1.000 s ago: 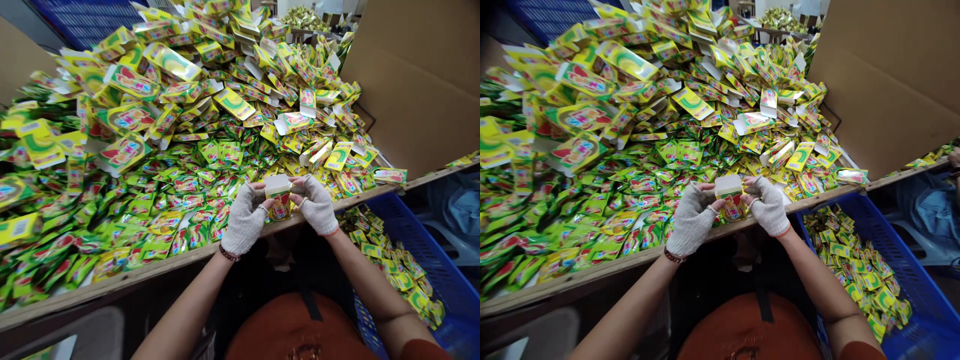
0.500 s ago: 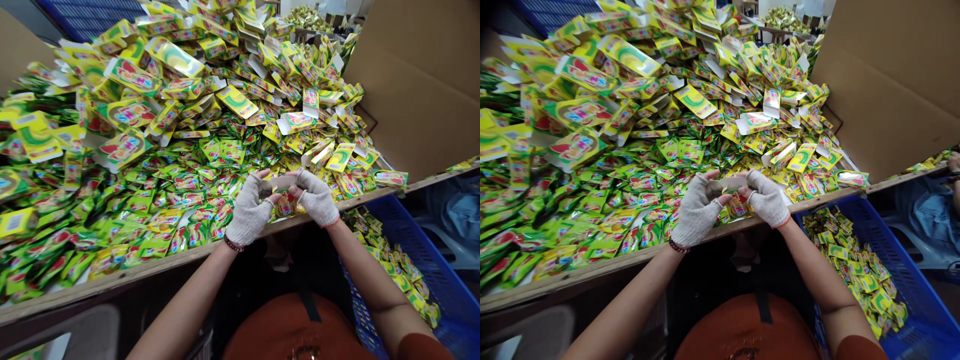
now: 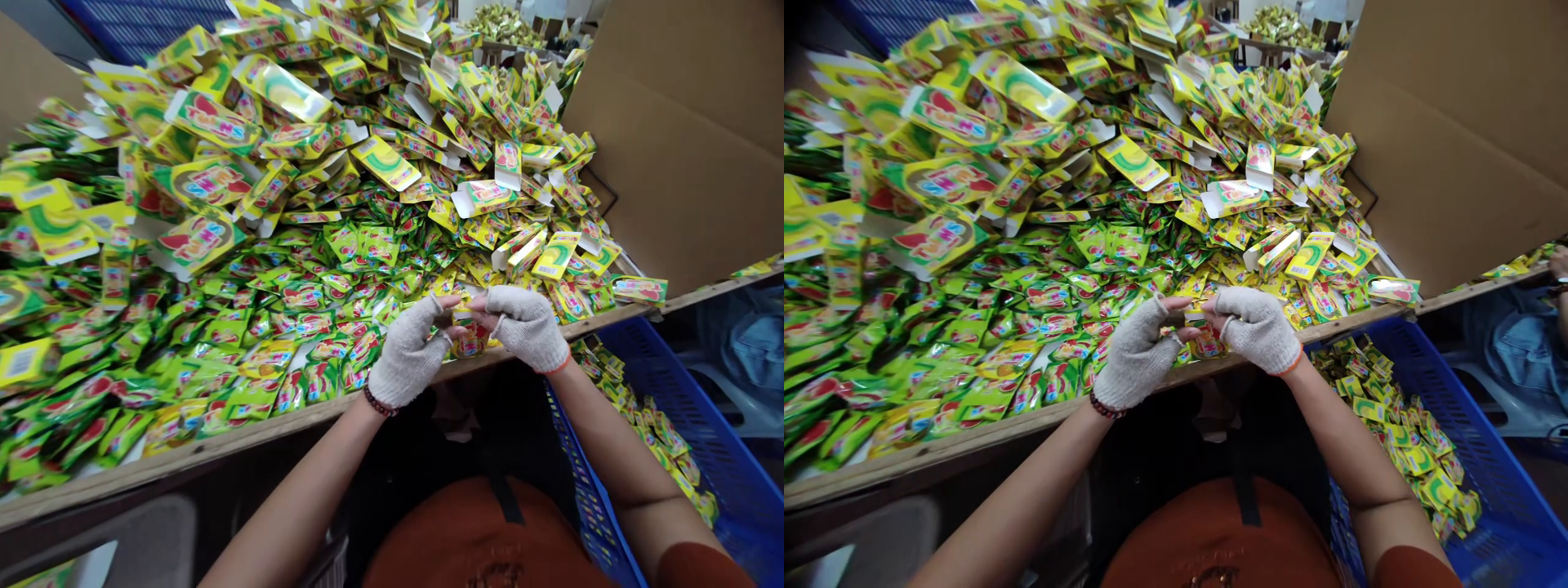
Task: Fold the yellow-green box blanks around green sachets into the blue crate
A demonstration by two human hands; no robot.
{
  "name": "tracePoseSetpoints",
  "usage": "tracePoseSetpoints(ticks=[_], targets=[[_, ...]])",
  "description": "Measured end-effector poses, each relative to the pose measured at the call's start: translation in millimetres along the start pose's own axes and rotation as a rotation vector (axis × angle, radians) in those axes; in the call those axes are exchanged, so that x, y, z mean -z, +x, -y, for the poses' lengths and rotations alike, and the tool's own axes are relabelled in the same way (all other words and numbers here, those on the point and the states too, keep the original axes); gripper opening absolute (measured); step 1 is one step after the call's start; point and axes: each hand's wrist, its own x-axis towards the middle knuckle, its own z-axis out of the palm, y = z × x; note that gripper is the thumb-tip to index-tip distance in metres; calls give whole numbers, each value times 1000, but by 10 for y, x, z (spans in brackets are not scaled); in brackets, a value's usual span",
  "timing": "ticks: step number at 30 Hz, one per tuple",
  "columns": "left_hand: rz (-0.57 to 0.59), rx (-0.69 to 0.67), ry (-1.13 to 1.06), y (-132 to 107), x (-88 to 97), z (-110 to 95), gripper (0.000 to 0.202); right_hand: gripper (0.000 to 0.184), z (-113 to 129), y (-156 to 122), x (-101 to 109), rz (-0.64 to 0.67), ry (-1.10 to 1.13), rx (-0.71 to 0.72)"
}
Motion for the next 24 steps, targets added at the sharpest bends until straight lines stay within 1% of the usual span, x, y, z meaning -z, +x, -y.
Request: tracePoseSetpoints(ticks=[4,7,8,11,13,17,20,22,24], targets=[[23,-69,21,21,5,-36,36,13,42,31,108,62,-3,-1],[43,-107,46,45,6,-67,39,14,52,29,178,79,-36,16],[42,-102,49,51,4,-71,39,15,50,19,196,97,-44,38],[27,-82,58,65,-4,-66,36,20,25,-37,231,210,-51,132],[13,-110,58,77,-5,-60,29,22,-3,-86,236,249,-55,174],[18,-206,67,100,6,-77,11,15,-62,-177,185,195,-81,179],[48,-238,68,90,-1,-108,13,19,-85,-215,92,150,-99,174],[50,-220,61,73,-11,-124,13,17,-84,-224,34,117,-85,118],[41,-120,4,60,-3,-130,14,11,-75,-238,31,43,-31,3]])
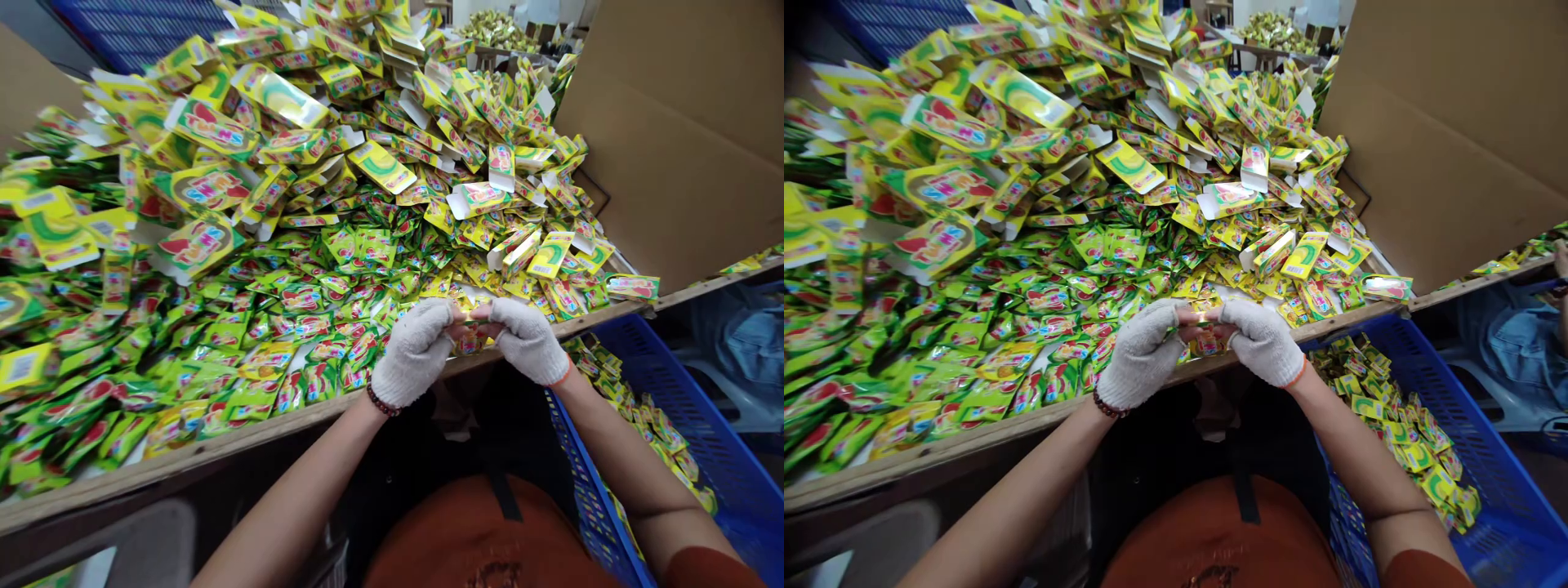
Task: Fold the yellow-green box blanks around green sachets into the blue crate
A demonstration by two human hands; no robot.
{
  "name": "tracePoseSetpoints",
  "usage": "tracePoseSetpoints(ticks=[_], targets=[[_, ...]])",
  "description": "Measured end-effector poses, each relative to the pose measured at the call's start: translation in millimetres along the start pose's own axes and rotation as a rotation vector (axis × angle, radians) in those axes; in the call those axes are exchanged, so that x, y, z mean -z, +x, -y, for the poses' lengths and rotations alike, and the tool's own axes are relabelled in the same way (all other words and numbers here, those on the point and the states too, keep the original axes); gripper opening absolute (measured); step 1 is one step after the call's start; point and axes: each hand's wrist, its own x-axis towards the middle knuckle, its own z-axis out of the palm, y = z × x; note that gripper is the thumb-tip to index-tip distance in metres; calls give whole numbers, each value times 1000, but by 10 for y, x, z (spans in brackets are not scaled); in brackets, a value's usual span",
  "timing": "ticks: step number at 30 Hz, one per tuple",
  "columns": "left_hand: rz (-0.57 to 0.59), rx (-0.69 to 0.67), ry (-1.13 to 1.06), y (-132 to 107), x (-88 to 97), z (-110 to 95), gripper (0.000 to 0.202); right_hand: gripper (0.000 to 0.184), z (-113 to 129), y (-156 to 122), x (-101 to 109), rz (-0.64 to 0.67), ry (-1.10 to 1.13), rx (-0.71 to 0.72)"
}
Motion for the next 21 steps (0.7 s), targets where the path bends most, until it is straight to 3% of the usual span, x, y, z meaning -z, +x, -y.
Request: tracePoseSetpoints(ticks=[4,7,10,12,15,18,21], targets=[[-45,274,-133,11,140,39,35,28,-11,-119,257,-294,365,-230],[-107,334,92,63,289,132,28,48,-69,-236,473,-413,767,-301],[-56,286,353,178,317,255,18,43,-161,-225,412,-396,838,-392],[85,232,495,296,243,331,17,37,-226,-113,240,-313,689,-443],[292,248,721,493,56,411,20,22,-306,136,3,-136,155,-399],[350,345,887,622,-118,447,21,7,-351,311,-76,69,-388,-355],[414,312,892,630,-192,453,26,18,-377,330,-60,213,-635,-426]])
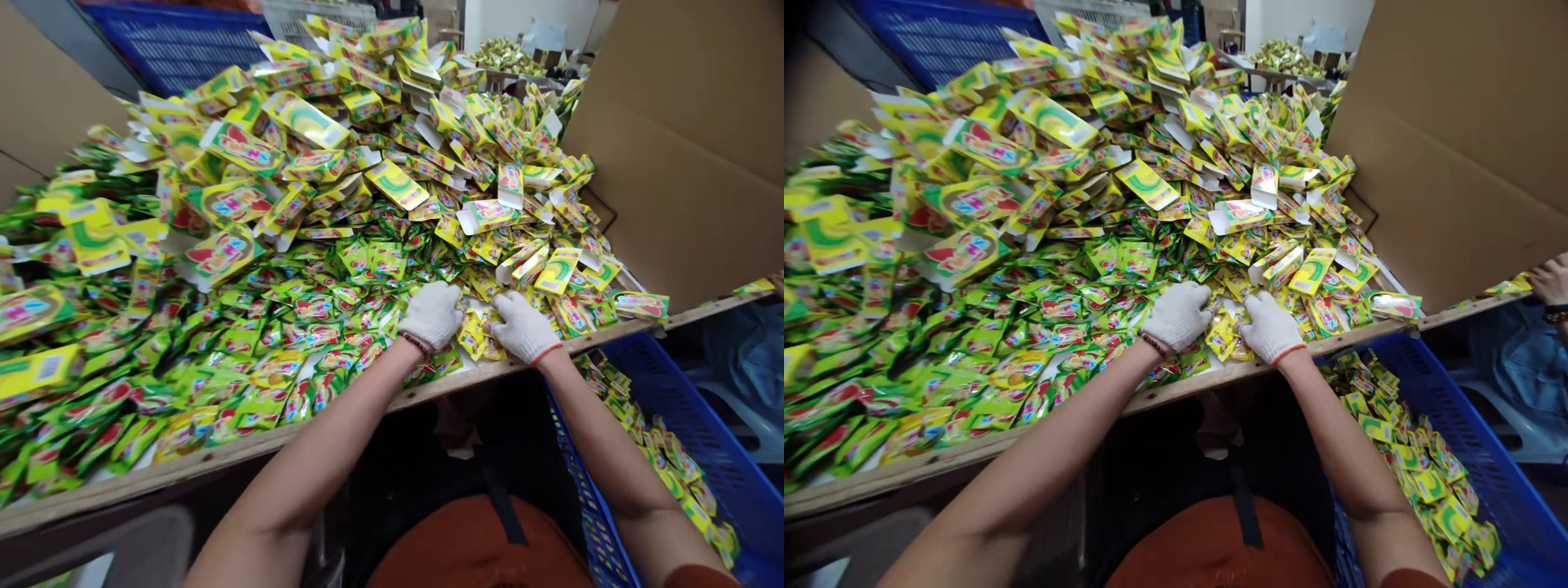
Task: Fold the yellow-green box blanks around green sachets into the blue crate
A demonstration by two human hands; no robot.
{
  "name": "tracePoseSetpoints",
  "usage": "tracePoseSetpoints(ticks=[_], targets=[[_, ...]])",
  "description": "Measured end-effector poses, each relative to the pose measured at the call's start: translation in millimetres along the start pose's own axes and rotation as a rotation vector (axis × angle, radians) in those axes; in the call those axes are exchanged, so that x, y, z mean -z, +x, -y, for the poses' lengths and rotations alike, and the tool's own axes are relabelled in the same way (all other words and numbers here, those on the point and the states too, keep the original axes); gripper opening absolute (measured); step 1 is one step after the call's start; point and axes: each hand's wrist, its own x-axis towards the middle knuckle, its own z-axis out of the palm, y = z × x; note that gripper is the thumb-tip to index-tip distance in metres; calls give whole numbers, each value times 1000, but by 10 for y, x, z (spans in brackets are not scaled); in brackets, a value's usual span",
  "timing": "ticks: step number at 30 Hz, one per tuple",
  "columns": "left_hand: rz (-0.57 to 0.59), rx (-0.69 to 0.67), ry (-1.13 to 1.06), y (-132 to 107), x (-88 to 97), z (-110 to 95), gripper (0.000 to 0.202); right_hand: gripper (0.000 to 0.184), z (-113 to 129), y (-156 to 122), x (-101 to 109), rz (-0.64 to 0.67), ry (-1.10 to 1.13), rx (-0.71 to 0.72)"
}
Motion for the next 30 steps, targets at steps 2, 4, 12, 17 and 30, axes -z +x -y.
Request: tracePoseSetpoints(ticks=[2,4,12,17,30], targets=[[10,-94,-56,-49,5,29,26,24,-36,-27,-11,37,-49,-26],[-23,-125,-114,-120,51,115,26,25,-69,-57,-27,48,-47,-28],[-86,211,83,-132,293,506,23,24,-156,-69,-90,-7,149,-62],[-54,251,-109,-77,248,533,22,17,-281,-75,-166,-76,335,-15],[-309,287,-875,-560,319,158,19,14,351,-236,41,-136,783,352]])
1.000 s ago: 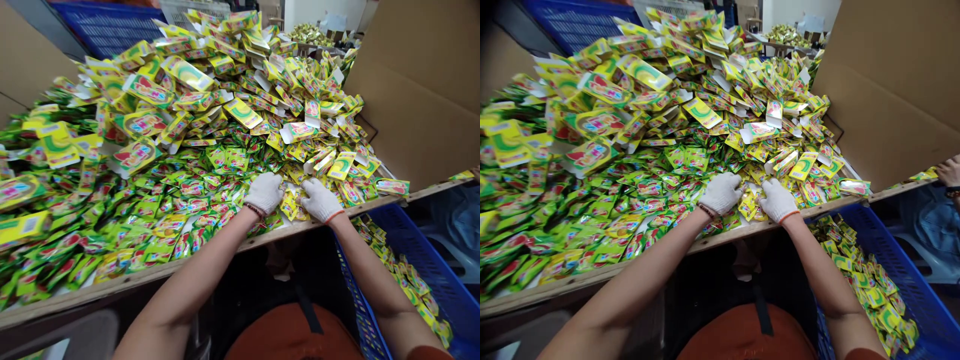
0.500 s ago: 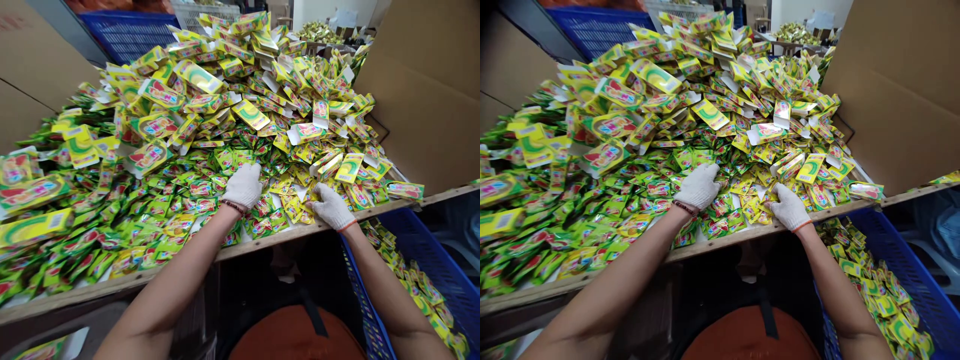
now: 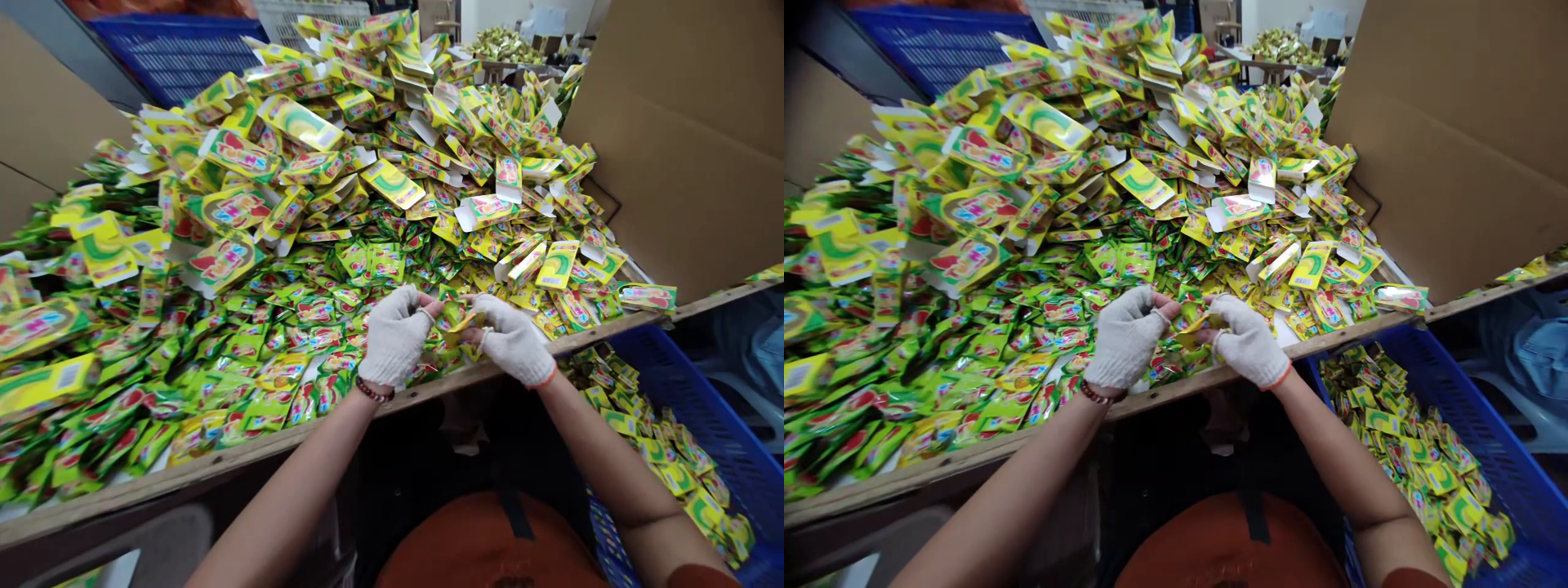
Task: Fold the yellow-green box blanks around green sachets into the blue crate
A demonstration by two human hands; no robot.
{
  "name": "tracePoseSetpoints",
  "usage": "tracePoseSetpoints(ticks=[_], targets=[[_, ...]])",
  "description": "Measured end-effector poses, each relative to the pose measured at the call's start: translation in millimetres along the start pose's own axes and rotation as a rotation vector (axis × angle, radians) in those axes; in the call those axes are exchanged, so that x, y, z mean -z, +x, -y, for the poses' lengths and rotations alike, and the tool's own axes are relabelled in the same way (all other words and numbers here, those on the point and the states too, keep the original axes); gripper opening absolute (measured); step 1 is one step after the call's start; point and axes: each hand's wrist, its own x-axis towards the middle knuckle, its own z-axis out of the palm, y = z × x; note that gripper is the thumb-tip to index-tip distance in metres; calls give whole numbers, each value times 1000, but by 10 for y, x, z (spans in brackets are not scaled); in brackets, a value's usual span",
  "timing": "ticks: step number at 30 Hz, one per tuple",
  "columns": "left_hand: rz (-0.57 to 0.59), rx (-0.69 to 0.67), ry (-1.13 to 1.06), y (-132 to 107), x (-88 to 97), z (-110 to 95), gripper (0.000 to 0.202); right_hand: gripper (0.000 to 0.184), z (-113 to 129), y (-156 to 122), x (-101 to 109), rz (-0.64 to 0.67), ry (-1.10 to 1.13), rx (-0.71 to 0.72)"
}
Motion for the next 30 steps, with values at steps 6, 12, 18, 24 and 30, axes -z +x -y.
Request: tracePoseSetpoints(ticks=[6,12,18,24,30], targets=[[50,62,-238,-54,-61,-37,25,20,33,81,-116,-56,186,-185],[195,-4,-194,-111,-77,43,27,37,-44,27,-166,-141,415,-345],[213,87,-357,-215,-134,97,30,33,-48,-6,-160,-217,204,-293],[118,197,-515,-245,-169,155,35,29,44,-42,-86,-173,125,-235],[234,180,-550,-312,-204,184,31,24,5,-52,-145,-125,-16,-274]])
